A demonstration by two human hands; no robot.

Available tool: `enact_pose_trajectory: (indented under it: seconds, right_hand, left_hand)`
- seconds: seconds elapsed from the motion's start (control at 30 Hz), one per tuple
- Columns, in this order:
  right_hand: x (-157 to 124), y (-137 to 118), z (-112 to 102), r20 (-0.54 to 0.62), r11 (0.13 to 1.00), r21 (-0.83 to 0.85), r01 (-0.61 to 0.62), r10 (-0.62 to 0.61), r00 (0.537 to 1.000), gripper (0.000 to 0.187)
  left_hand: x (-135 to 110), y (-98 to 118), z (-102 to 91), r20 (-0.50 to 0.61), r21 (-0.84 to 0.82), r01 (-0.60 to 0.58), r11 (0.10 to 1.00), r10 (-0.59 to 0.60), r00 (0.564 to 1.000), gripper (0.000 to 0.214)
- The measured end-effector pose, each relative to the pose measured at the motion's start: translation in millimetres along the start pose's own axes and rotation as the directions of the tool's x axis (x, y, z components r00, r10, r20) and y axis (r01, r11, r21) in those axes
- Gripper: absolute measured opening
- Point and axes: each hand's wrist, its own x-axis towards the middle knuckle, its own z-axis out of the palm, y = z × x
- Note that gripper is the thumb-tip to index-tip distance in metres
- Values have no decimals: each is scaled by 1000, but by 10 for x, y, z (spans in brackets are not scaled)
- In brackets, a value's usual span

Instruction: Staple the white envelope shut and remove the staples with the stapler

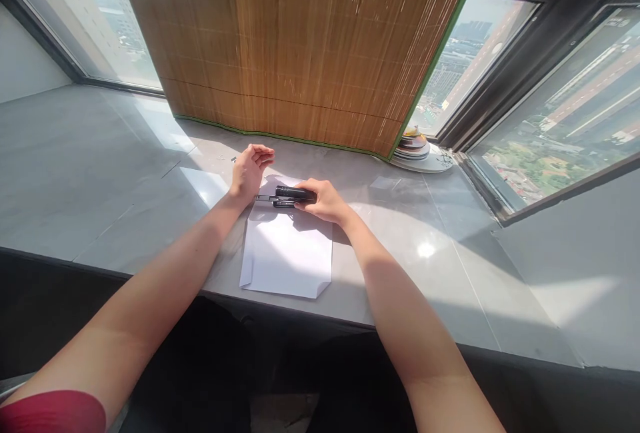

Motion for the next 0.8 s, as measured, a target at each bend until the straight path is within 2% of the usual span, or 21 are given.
enact_pose_trajectory:
  seconds: [0.07,0.13,0.23,0.3,0.43,0.5,0.67,0.8]
  right_hand:
    - [5,-15,9,-149,998,-58,35,-43,988,30]
    - [18,-35,27,-298,984,-155,86,-129,946,26]
    - [28,-68,47,-390,916,-373,146,-298,871,27]
    - [23,-83,47,-370,849,-509,141,-363,855,39]
    - [16,-90,35,-273,728,-673,132,-410,870,57]
    - [30,-85,37,-238,699,-701,142,-418,877,54]
    - [67,-71,38,-195,690,-708,150,-396,898,44]
    - [60,-73,22,-208,665,-735,133,-407,890,44]
  left_hand:
    - [-40,65,20,84,-62,61,996,-56,995,50]
    - [-72,109,38,180,-105,157,982,-137,974,54]
    - [-92,118,62,302,-132,296,946,-246,921,56]
    - [-87,88,74,330,-143,365,920,-303,894,53]
    - [-59,-8,68,322,-158,422,893,-358,876,46]
    - [-46,-47,54,331,-163,436,885,-367,869,42]
    - [-41,-90,28,330,-125,427,895,-369,869,36]
    - [-57,-81,38,350,-163,415,895,-341,873,27]
